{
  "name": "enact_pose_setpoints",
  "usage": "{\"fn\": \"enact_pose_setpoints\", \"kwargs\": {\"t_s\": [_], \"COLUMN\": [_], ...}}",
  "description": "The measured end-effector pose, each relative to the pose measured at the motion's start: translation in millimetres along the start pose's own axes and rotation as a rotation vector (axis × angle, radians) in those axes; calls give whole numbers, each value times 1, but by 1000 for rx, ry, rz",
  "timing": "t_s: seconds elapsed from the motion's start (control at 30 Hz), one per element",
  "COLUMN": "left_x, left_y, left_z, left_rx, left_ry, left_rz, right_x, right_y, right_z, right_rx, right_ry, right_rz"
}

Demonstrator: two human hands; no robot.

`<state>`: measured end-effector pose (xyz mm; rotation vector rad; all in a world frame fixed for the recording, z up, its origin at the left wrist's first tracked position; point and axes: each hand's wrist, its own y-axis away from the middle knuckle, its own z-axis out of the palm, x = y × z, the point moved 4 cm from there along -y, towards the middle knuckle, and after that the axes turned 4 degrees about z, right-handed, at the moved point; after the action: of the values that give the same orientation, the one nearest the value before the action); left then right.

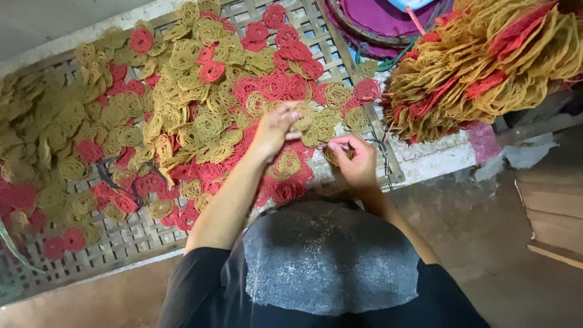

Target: The person gathers red and yellow coiled decorative items from a woven tray and ties them together with a thin black string. They then place the completed bundle on a nearby pile of similar items.

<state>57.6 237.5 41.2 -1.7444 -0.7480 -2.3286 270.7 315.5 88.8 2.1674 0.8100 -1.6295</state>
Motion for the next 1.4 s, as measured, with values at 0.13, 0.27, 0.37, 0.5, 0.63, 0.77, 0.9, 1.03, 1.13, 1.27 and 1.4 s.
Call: {"fn": "enact_pose_setpoints", "kwargs": {"t_s": [0.13,0.27,0.37,0.5,0.63,0.77,0.9,1.03,1.13,1.27,1.4], "left_x": [-31,-37,-29,-5,10,31,43,76,96,88,77], "left_y": [9,17,26,39,51,57,61,78,89,78,54], "left_z": [13,22,31,46,57,60,68,78,87,90,52], "left_rx": [-19,-35,-52,-55,-146,-173,-27,63,63,-6,172], "left_ry": [98,61,-34,-284,-241,-298,-489,-867,-933,-938,-1120], "left_rz": [17,85,78,258,335,570,416,636,897,786,850], "right_x": [-8,-12,-9,-6,4,26,36,16,-10,-12,5], "right_y": [-4,-6,-8,-10,-9,-8,-7,-3,5,8,5], "right_z": [2,6,8,9,10,10,11,-1,-20,-13,-4], "right_rx": [30,30,6,1,25,-5,-45,10,118,-134,-114], "right_ry": [57,63,32,45,47,-131,-251,-247,59,39,-114], "right_rz": [-45,-36,34,17,19,65,15,-109,-286,-197,7]}}
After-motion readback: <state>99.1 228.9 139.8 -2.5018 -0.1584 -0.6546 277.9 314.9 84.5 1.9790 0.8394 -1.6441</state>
